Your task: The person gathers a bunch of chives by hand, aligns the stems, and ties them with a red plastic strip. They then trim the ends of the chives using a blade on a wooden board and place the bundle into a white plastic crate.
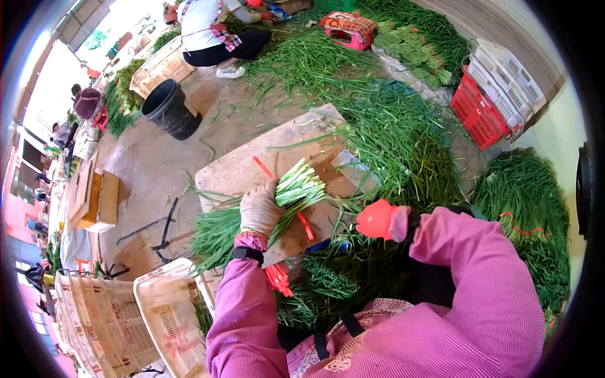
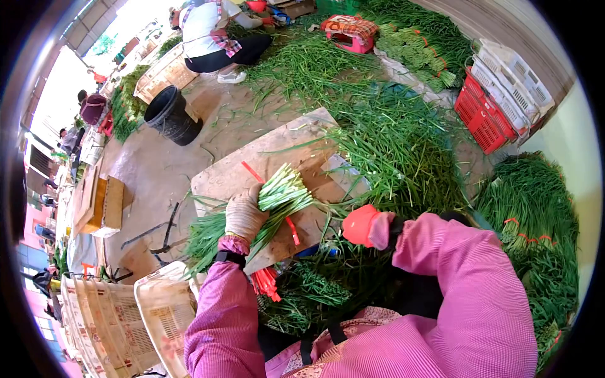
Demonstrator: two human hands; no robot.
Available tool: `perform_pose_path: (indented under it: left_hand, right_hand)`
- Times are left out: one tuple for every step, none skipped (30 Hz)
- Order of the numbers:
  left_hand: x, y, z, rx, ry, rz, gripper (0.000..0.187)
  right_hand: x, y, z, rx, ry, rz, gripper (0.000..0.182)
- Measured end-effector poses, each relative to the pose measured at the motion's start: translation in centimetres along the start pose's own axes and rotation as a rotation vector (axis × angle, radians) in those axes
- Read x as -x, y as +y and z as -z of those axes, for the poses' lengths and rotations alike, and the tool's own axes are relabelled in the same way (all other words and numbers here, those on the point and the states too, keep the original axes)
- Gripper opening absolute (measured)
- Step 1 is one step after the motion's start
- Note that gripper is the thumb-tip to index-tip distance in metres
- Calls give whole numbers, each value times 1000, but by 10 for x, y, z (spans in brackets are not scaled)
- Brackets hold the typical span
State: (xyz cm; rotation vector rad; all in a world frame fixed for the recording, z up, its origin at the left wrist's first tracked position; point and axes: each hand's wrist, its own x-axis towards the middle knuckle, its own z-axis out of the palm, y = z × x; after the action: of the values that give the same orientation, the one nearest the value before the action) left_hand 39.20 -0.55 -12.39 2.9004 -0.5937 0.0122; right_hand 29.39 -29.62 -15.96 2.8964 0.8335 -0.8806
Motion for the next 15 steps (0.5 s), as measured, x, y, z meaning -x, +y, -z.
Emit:
perform_pose_path:
  left_hand:
    - [-2, 2, -7, -17, -28, -3, 58]
    - [-3, 3, -13, -7, -35, -4, 58]
    - [-4, 4, -17, -7, -29, -18, 65]
    - [-3, 4, -21, -9, -23, -31, 72]
    - [-1, 3, -24, -4, -33, -30, 72]
    - [0, 0, -27, 18, 49, -49, 81]
    - [1, -1, -27, 39, 132, -67, 90]
    - [3, -3, -26, 34, 116, -50, 100]
    - [3, -6, -24, 35, 107, -47, 100]
    - [2, -10, -22, 52, 77, -34, 103]
    - [2, -14, -22, 69, 47, -20, 105]
    - [2, -18, -25, 69, 63, -3, 100]
    - [1, -23, -29, 72, 60, 1, 100]
    - [-2, -29, -33, 105, 29, -2, 97]
    - [-3, -31, -35, 137, -1, -5, 93]
  right_hand:
    - [4, -3, 23, -165, -15, -182, 29]
    - [4, -1, 38, -370, 106, -234, 31]
    - [1, 2, 46, -575, 228, -284, 33]
    - [-13, 8, 41, -719, 532, -181, 33]
    - [-27, 15, 35, -854, 838, -72, 34]
    - [-41, 19, 38, -859, 829, -76, 34]
    - [-58, 20, 45, -849, 1037, -16, 32]
    - [-72, 17, 50, -834, 1246, 46, 30]
    - [-78, 11, 54, -841, 1239, 42, 30]
    - [-80, 4, 62, -846, 1230, 23, 26]
    - [-80, -3, 70, -850, 1219, 3, 23]
    - [-80, -10, 77, -646, 1358, 65, 18]
    - [-76, -15, 79, -648, 1352, 65, 18]
    - [-69, -22, 79, -594, 1240, 30, 16]
    - [-65, -28, 76, -539, 1129, -3, 14]
